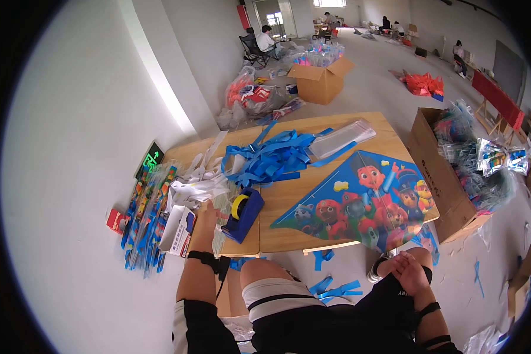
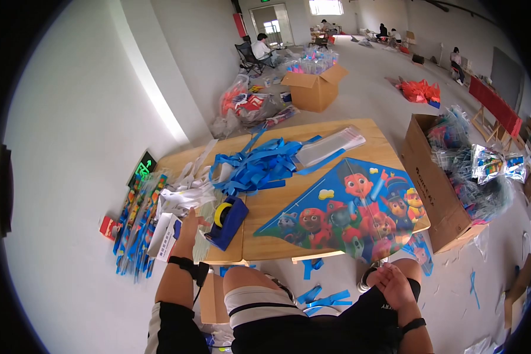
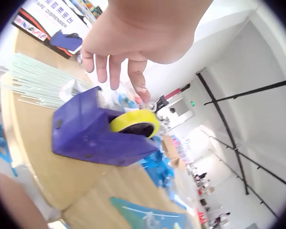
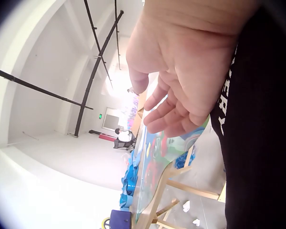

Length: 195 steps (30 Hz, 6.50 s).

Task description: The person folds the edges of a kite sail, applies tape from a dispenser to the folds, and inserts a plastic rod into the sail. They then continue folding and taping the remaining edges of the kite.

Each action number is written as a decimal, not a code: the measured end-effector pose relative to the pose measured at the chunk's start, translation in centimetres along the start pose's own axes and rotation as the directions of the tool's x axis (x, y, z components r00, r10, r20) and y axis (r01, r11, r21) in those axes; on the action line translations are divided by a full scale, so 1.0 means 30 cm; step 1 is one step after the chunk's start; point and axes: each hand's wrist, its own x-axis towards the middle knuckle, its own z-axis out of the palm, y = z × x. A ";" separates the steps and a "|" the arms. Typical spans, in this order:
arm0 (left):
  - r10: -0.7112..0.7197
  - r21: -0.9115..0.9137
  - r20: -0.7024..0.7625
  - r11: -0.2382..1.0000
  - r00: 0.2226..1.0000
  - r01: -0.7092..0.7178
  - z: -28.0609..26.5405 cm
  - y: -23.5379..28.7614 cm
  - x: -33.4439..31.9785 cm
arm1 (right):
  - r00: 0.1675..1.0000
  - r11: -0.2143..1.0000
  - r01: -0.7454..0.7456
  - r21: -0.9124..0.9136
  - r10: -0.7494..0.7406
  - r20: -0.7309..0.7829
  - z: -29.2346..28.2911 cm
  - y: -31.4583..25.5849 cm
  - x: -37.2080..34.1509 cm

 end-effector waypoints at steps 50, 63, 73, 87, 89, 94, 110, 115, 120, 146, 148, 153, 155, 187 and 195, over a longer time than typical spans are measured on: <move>0.029 0.058 -0.530 0.998 0.847 0.002 -0.790 -0.583 -1.169 | 0.891 0.827 -0.234 -0.511 0.393 0.228 1.442 1.053 0.600; 0.023 0.088 -0.510 0.996 0.860 0.026 -0.762 -0.716 -1.126 | 0.918 0.710 -0.307 -0.633 0.397 0.001 1.480 1.074 0.618; -0.012 0.190 -0.434 0.976 0.901 0.105 -0.797 -0.660 -1.208 | 0.859 0.704 -0.139 -0.696 0.436 0.269 1.415 1.069 0.623; 0.104 0.161 0.225 0.977 0.969 -0.142 -0.414 -0.124 -1.034 | 0.904 0.902 0.284 -0.326 -0.138 0.406 1.061 -0.053 0.337; 0.352 0.291 0.222 0.866 0.909 -0.406 -0.350 -0.013 -1.013 | 0.914 0.826 0.355 -0.438 -0.208 0.348 0.922 -0.111 0.293; 0.426 0.255 0.276 0.832 0.862 -0.493 -0.214 0.116 -0.990 | 0.929 0.868 0.369 -0.331 -0.340 0.144 0.647 -0.187 0.157; 0.156 -0.096 0.564 0.988 0.811 -0.123 0.193 0.165 -0.869 | 0.606 0.425 0.590 -0.687 -0.795 0.028 0.369 -0.497 -0.037; 0.193 0.169 0.685 0.896 0.702 -0.411 0.321 0.082 -0.811 | 0.329 -0.129 0.378 -0.917 -0.907 0.263 0.391 -0.595 -0.052; 0.220 -0.135 0.667 0.975 0.712 -0.175 0.366 0.143 -0.853 | 0.496 0.300 0.531 -0.792 -0.868 0.004 0.364 -0.632 -0.062; 0.072 -0.301 0.265 0.954 0.962 0.012 0.553 -0.078 -0.370 | 0.899 0.409 0.255 -0.876 -0.434 0.059 0.415 -0.711 0.761; 0.046 -0.293 0.265 0.956 0.963 0.035 0.562 -0.097 -0.357 | 0.911 0.418 0.223 -0.881 -0.411 0.035 0.437 -0.694 0.821; 0.103 -0.363 0.170 0.931 0.980 -0.035 0.580 -0.184 -0.328 | 0.950 0.410 0.112 -0.905 -0.312 -0.024 0.484 -0.629 0.980; 0.104 -0.372 0.122 0.927 0.987 -0.052 0.582 -0.201 -0.310 | 0.953 0.433 0.122 -0.893 -0.302 -0.015 0.474 -0.600 1.056; 0.252 0.225 -0.168 0.951 0.953 -0.212 0.678 -0.197 -0.251 | 0.875 0.101 0.187 -0.977 -0.470 0.119 0.357 -0.207 1.690; 0.315 0.357 -0.179 0.904 0.932 -0.237 0.679 -0.171 -0.254 | 0.848 0.022 0.163 -0.986 -0.515 0.129 0.370 -0.185 1.692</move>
